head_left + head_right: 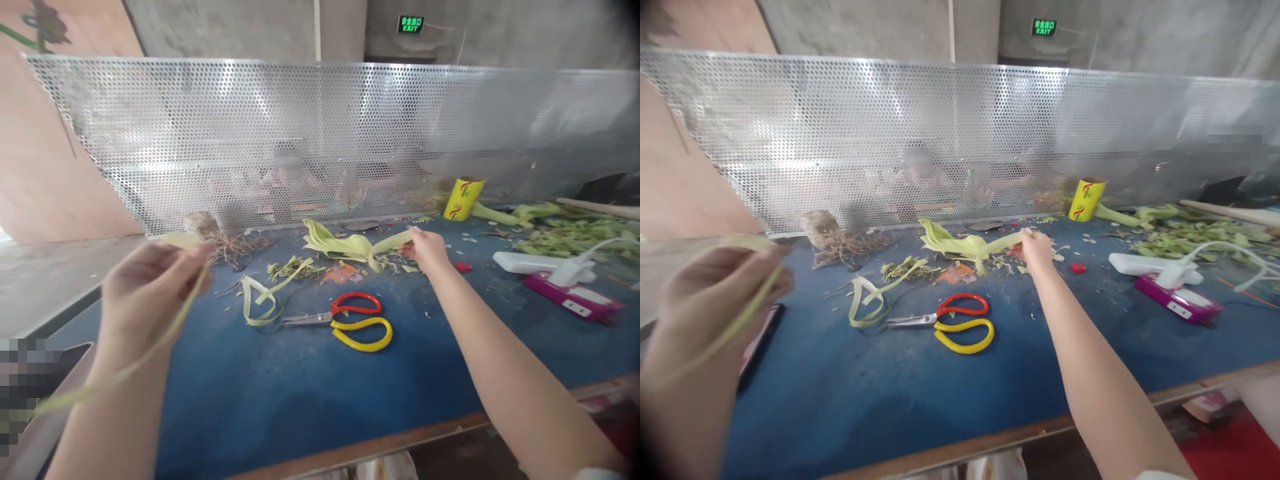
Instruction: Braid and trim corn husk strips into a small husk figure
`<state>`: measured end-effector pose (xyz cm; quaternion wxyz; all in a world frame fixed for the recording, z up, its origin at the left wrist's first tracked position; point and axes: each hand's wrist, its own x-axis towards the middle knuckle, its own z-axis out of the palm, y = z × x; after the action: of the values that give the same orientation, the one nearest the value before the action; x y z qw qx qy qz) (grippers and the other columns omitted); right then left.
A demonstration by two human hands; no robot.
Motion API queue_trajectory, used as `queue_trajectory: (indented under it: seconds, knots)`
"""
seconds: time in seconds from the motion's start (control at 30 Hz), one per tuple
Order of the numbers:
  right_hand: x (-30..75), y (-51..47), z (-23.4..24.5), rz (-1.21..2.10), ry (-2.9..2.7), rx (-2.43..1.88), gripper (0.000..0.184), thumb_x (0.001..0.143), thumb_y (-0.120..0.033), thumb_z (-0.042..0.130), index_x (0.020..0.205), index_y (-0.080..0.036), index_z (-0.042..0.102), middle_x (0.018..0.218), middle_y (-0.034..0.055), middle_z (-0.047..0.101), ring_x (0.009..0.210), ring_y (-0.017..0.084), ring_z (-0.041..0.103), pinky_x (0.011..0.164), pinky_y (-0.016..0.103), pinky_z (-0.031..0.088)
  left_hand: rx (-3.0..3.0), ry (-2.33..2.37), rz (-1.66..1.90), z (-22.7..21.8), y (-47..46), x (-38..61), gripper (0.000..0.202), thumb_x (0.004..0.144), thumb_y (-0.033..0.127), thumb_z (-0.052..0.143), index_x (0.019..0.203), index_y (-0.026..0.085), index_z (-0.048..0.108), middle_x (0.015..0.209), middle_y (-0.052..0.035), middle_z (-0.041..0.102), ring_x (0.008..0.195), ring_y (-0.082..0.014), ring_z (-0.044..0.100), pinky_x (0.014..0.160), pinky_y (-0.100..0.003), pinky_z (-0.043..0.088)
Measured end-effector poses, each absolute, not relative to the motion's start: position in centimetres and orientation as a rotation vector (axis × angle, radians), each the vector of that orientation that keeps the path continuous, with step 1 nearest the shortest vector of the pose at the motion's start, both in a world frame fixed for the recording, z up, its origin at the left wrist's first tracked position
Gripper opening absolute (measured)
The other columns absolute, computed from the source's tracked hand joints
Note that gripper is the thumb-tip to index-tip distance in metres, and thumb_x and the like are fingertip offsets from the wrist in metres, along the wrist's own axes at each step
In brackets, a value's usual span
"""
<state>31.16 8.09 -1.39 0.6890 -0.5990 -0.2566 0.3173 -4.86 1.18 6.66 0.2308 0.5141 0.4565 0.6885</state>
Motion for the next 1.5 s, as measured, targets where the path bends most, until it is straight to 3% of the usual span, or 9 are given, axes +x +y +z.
queue_trajectory:
  seconds: [0.13, 0.27, 0.4, 0.57, 0.73, 0.83, 1.07, 1.37, 1.5]
  knots:
    - [27.9, 8.3, -2.3, 0.747, -0.838, -1.443, 0.028, 0.086, -0.03, 0.05, 0.108, -0.014, 0.053, 0.104, 0.0068, 0.057, 0.087, 0.016, 0.058, 0.073, 0.036, 0.05, 1.619, 1.311, 1.657, 6.2, 1.5, -4.1, 0.014, 0.059, 0.021, 0.07, 0.057, 0.016, 0.057, 0.045, 0.0057, 0.053, 0.038, -0.0036, 0.042, 0.039, -0.017, 0.034]
    - [26.5, 7.1, -2.2, 0.614, -1.103, -1.546, 0.012, 0.076, -0.023, 0.06, 0.08, -0.011, 0.057, 0.075, 0.0066, 0.06, 0.066, 0.017, 0.06, 0.059, 0.032, 0.05, 1.719, 1.359, 1.424, 5.7, 2.6, -4.8, 0.015, 0.061, 0.026, 0.071, 0.063, 0.015, 0.061, 0.048, 0.0033, 0.057, 0.041, -0.0048, 0.043, 0.042, -0.018, 0.035]
    - [23.3, 5.0, -0.7, 0.36, -1.426, -1.513, 0.018, 0.075, -0.021, 0.058, 0.092, -0.014, 0.056, 0.095, 0.0107, 0.059, 0.085, 0.02, 0.058, 0.077, 0.034, 0.045, 1.653, 1.314, 1.187, 4.7, 3.4, -4.7, 0.021, 0.062, 0.032, 0.07, 0.064, 0.015, 0.058, 0.049, 0.0021, 0.058, 0.04, -0.0057, 0.044, 0.041, -0.018, 0.035]
    - [17.1, 2.3, 0.3, 0.069, -2.195, -1.466, 0.016, 0.077, -0.031, 0.057, 0.087, -0.02, 0.061, 0.089, 0.0057, 0.063, 0.092, 0.022, 0.055, 0.082, 0.033, 0.041, 1.692, 1.202, 0.909, 3.5, 4.1, -4.5, 0.027, 0.065, 0.039, 0.067, 0.061, 0.015, 0.057, 0.051, 0.0011, 0.055, 0.041, -0.007, 0.044, 0.042, -0.019, 0.036]
    - [17.3, 2.4, -1.0, -0.104, -2.314, -1.68, 0.024, 0.08, -0.011, 0.047, 0.101, -0.013, 0.057, 0.097, 0.0133, 0.06, 0.089, 0.024, 0.057, 0.07, 0.03, 0.042, 1.588, 1.284, 0.973, 2.4, 5.6, -5.4, 0.027, 0.074, 0.042, 0.055, 0.068, 0.016, 0.051, 0.062, -0.0017, 0.056, 0.058, -0.0131, 0.055, 0.054, -0.024, 0.044]
    - [18.6, 3.5, -1.8, -0.136, -2.365, -1.725, 0.031, 0.076, -0.002, 0.045, 0.101, -0.014, 0.058, 0.095, 0.0107, 0.061, 0.082, 0.02, 0.06, 0.065, 0.025, 0.041, 1.561, 1.384, 1.005, 1.6, 6.5, -5.7, 0.025, 0.077, 0.04, 0.05, 0.066, 0.018, 0.044, 0.05, 0.0032, 0.046, 0.045, -0.0119, 0.048, 0.045, -0.023, 0.038]
    - [15.7, 5.8, -0.3, -0.324, -2.514, -1.515, 0.022, 0.08, -0.005, 0.044, 0.092, -0.014, 0.059, 0.092, 0.0106, 0.061, 0.092, 0.021, 0.054, 0.077, 0.028, 0.038, 1.708, 1.622, 0.951, 1.0, 7.8, -6.8, 0.021, 0.049, 0.02, 0.075, 0.046, 0.019, 0.054, 0.042, 0.0035, 0.045, 0.044, -0.0126, 0.04, 0.047, -0.023, 0.024]
    - [11.0, 7.7, -1.3, -0.244, -2.41, -1.314, 0.018, 0.072, 0.0, 0.048, 0.069, -0.013, 0.06, 0.073, 0.0119, 0.064, 0.077, 0.022, 0.059, 0.07, 0.033, 0.037, 1.446, 1.533, 1.099, 0.7, 7.6, -7.6, 0.023, 0.073, 0.028, 0.056, 0.053, 0.017, 0.057, 0.036, 0.0052, 0.037, 0.034, -0.0093, 0.031, 0.04, -0.023, 0.023]
    - [12.3, 8.0, 0.1, -0.126, -2.103, -1.277, 0.015, 0.08, -0.011, 0.044, 0.072, -0.015, 0.056, 0.074, 0.0098, 0.064, 0.071, 0.02, 0.059, 0.063, 0.03, 0.04, 1.18, 1.312, 1.192, 1.4, 7.4, -7.3, 0.029, 0.082, 0.036, 0.047, 0.064, 0.015, 0.055, 0.04, 0.0077, 0.029, 0.033, -0.0061, 0.026, 0.036, -0.019, 0.022]
